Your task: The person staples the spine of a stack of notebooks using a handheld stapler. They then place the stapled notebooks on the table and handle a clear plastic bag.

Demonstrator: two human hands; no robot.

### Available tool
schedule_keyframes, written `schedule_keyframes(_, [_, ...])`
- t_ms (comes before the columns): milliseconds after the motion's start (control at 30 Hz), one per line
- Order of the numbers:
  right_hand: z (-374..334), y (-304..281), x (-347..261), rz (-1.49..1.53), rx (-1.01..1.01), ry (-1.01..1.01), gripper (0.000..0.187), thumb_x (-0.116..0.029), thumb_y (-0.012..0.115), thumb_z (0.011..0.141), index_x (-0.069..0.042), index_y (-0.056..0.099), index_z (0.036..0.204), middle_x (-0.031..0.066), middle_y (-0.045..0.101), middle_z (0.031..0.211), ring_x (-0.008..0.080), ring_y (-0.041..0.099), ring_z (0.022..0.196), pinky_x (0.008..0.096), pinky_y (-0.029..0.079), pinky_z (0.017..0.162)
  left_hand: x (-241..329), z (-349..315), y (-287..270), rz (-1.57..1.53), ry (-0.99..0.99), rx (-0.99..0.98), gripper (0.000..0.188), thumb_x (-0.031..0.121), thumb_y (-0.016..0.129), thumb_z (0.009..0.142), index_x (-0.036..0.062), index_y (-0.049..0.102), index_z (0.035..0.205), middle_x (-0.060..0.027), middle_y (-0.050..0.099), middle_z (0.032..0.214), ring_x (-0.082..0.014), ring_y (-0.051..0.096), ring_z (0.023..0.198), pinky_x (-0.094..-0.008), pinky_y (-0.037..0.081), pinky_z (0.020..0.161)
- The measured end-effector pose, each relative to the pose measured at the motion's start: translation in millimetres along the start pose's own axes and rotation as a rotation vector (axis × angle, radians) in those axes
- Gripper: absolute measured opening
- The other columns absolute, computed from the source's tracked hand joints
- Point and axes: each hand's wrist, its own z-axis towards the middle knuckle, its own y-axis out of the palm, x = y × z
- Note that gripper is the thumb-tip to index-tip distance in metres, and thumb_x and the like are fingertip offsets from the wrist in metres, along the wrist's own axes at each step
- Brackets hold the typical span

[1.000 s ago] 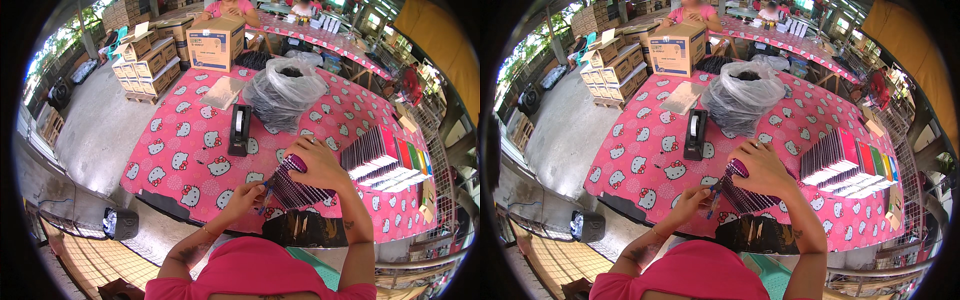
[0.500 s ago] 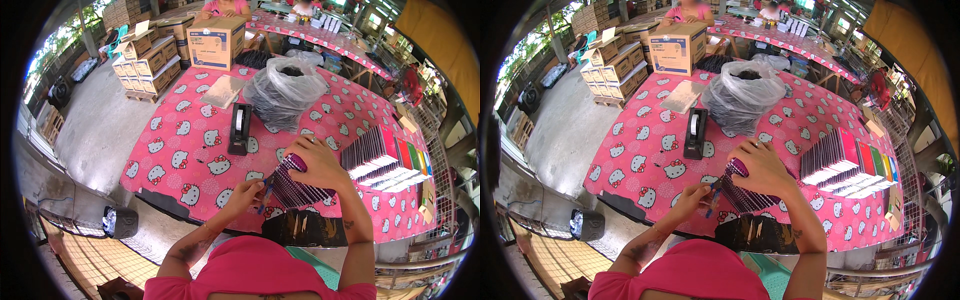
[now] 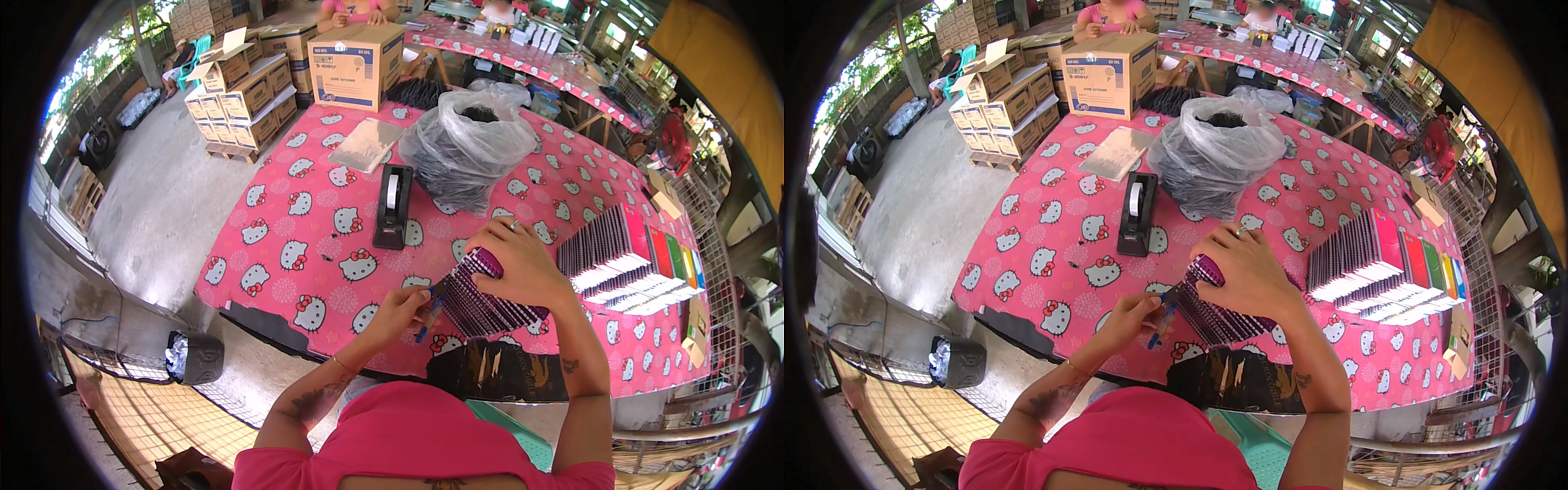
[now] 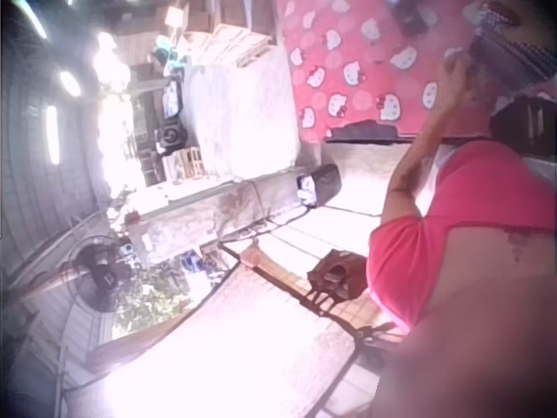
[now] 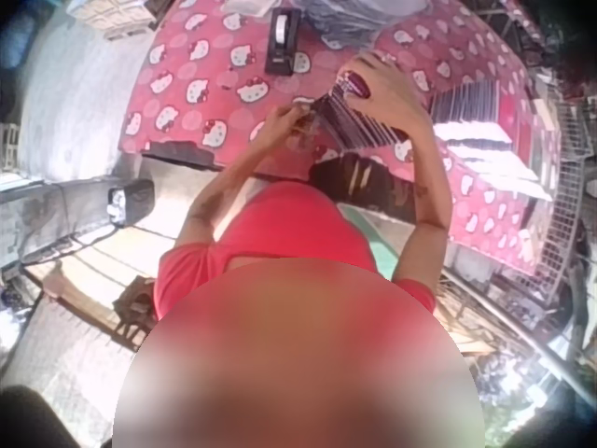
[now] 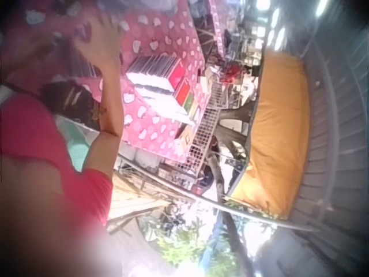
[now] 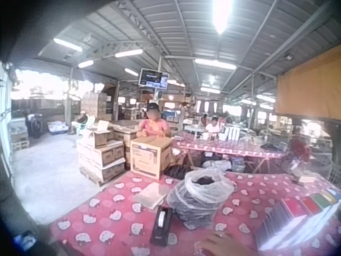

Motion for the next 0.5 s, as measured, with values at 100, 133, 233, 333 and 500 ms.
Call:
schedule_keyframes(100, [0.6,0.2,-0.3,0.000,0.001,-0.002,0.035,-0.026,0.069,0.070,-0.014,0.061,0.102,0.0054,0.058,0.107,0.0288,0.049,0.118,0.0496,0.035,0.100,-7.5,-5.6,7.8,1.041,0.732,0.241,0.035,0.021,0.049,0.099,-0.0037,0.058,0.122,-0.0132,0.067,0.099,-0.0187,0.067,0.083,-0.0297,0.053,0.072])
schedule_keyframes(133, [0.5,0.0,0.1,0.003,-0.001,-0.002,0.035,-0.026,0.069,0.070,-0.014,0.061,0.102,0.0056,0.058,0.107,0.0290,0.049,0.118,0.0493,0.036,0.100,-8.5,-4.3,6.1,0.930,0.664,0.200,0.035,0.022,0.049,0.099,-0.0037,0.058,0.121,-0.0122,0.067,0.097,-0.0179,0.066,0.081,-0.0295,0.053,0.071])
schedule_keyframes(233, [0.5,0.1,-0.1,0.005,-0.005,-0.004,0.035,-0.026,0.069,0.071,-0.014,0.060,0.102,0.0058,0.058,0.107,0.0291,0.049,0.117,0.0486,0.036,0.100,-10.5,-0.7,1.5,0.487,0.383,0.094,0.035,0.022,0.049,0.099,-0.0034,0.060,0.121,-0.0090,0.066,0.090,-0.0160,0.065,0.076,-0.0300,0.051,0.068])
schedule_keyframes(333, [0.4,0.2,0.4,-0.005,-0.006,-0.007,0.035,-0.026,0.069,0.071,-0.014,0.060,0.102,0.0060,0.058,0.107,0.0292,0.049,0.117,0.0483,0.036,0.099,-10.2,-0.8,1.8,0.033,0.080,0.040,0.035,0.022,0.049,0.099,-0.0021,0.062,0.121,-0.0068,0.067,0.086,-0.0153,0.063,0.071,-0.0318,0.051,0.066])
schedule_keyframes(500, [-0.1,0.5,-0.1,-0.009,0.003,-0.012,0.035,-0.026,0.068,0.070,-0.014,0.061,0.102,0.0061,0.058,0.107,0.0294,0.049,0.117,0.0483,0.036,0.099,-10.4,2.9,-3.7,0.416,0.188,0.093,0.035,0.023,0.049,0.099,-0.0017,0.063,0.119,-0.0064,0.068,0.086,-0.0152,0.061,0.069,-0.0315,0.049,0.063])
